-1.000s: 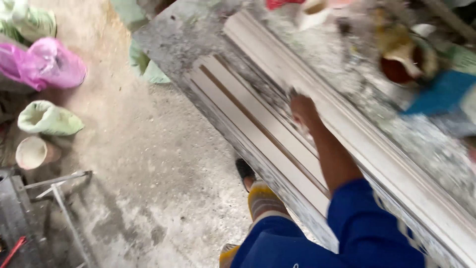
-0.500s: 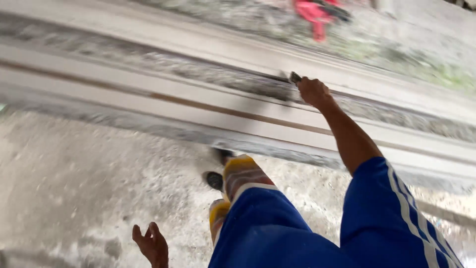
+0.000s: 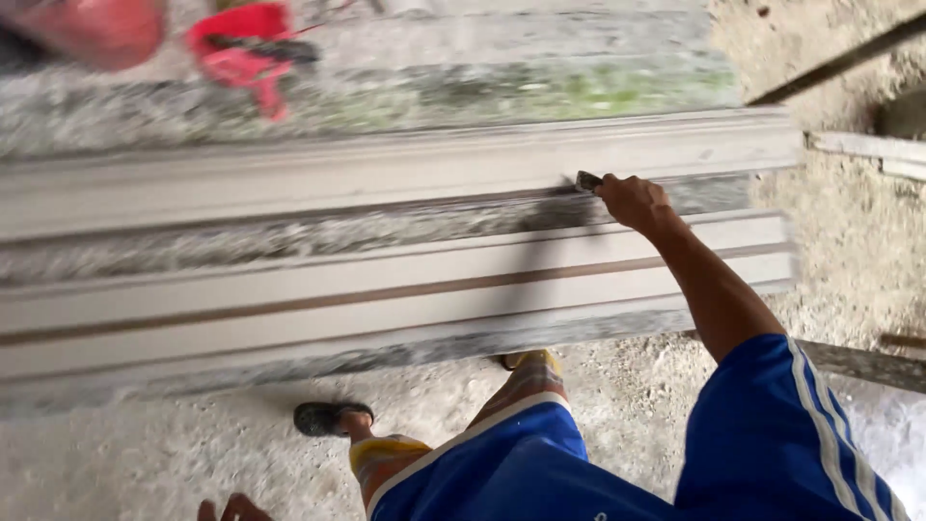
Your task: Scraping excess material from the edges of decorative moldings using a hand tool to clean and finish them.
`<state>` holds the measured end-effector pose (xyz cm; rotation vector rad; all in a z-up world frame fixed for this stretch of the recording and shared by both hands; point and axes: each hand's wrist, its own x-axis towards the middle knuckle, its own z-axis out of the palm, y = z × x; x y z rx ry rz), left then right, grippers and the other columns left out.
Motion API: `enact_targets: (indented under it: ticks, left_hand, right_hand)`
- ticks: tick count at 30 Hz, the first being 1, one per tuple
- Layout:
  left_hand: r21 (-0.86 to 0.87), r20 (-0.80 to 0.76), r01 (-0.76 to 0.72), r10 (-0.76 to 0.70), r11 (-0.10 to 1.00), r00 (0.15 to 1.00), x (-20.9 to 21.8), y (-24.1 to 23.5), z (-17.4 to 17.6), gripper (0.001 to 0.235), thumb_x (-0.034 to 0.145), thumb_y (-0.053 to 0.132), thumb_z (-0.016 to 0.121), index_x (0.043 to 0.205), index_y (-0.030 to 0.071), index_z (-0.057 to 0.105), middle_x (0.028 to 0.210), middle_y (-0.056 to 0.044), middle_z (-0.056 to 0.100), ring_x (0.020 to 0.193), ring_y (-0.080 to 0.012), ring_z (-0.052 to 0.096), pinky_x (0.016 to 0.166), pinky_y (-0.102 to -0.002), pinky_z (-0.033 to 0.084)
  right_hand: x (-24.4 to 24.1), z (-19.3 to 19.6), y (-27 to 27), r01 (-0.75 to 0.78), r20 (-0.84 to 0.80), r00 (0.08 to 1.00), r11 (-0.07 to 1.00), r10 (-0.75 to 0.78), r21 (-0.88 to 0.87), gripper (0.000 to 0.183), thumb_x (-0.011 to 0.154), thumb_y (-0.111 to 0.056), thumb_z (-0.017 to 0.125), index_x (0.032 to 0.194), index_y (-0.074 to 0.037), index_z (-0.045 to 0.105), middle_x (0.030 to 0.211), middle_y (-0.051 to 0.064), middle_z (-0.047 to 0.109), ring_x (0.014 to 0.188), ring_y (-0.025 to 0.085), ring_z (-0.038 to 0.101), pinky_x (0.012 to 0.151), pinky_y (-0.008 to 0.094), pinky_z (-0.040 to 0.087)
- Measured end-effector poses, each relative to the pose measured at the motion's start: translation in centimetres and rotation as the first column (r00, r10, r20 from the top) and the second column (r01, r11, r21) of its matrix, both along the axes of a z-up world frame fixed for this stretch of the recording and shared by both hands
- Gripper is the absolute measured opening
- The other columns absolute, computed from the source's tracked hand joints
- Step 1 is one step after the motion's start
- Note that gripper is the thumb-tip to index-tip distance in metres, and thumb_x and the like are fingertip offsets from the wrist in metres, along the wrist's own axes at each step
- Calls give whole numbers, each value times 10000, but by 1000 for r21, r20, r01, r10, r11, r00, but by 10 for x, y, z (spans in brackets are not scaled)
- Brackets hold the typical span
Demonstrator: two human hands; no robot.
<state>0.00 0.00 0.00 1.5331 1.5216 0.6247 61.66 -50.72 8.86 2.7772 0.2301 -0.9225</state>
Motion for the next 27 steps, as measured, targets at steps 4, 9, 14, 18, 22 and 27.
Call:
enact_targets:
  ticks: [4, 9, 14, 18, 22, 27]
  left_hand:
    - [169, -29, 438, -439, 883, 898, 138, -72, -3, 544, 993, -35, 652, 1493, -49, 437, 1200, -293, 622, 1008, -348, 640, 740, -406, 550]
    - [434, -78, 759, -819, 486, 569, 353, -154, 100, 378, 993, 66, 668, 1345, -36, 578, 1403, -241, 553, 1206, -370, 613, 950, -419, 544]
    - [536, -120, 794, -906, 285, 407, 491, -187, 64, 425, 991, 167, 720, 1341, -40, 597, 1347, -287, 549, 1267, -457, 563, 1030, -531, 513]
    - [-2, -254, 897, -867, 443, 428, 587, -236, 62, 797, 941, 437, 679, 1588, 122, 335, 1672, -249, 113, 1548, -487, 92, 1209, -700, 166]
    - [-304, -445, 836, -844, 457, 300, 621, -268, 68, 1155, 820, 828, 561, 1674, 272, 17, 1703, -233, -121, 1548, -501, -140, 1182, -751, -99]
    - [-398, -540, 818, -827, 416, 157, 640, -282, 81, 1179, 790, 901, 499, 1686, 297, 28, 1686, -253, -189, 1469, -578, -248, 1100, -814, -146]
  right_hand:
    - [15, 6, -131, 53, -56, 997, 998, -54, -16, 434, 1106, -400, 334, 1268, -70, 565, 1071, 225, 756, 947, 444, 733, 788, 531, 561]
    - [6, 23, -215, 378, -109, 923, 811, -370, 447, 332, 1028, -247, 381, 1229, -2, 481, 956, 208, 625, 808, 398, 653, 651, 542, 537]
    - [-16, 22, -241, 536, -399, 738, 113, -544, 837, 409, 1026, -381, 421, 982, 25, 454, 646, 167, 527, 589, 255, 577, 555, 399, 504]
    - [9, 36, -223, 449, -510, 632, -260, -584, 855, 490, 1081, -283, 528, 1521, -163, 350, 1033, 294, 650, 833, 380, 722, 734, 539, 634]
    - [62, -15, -196, 415, -677, 404, -536, -616, 735, 633, 1119, -221, 419, 1632, -395, 91, 918, 265, 691, 636, 250, 687, 548, 325, 650]
    - [228, -156, -217, 191, -739, 103, -715, -666, 672, 408, 909, -158, 542, 1309, -98, 595, 815, 259, 651, 635, 294, 721, 505, 449, 562]
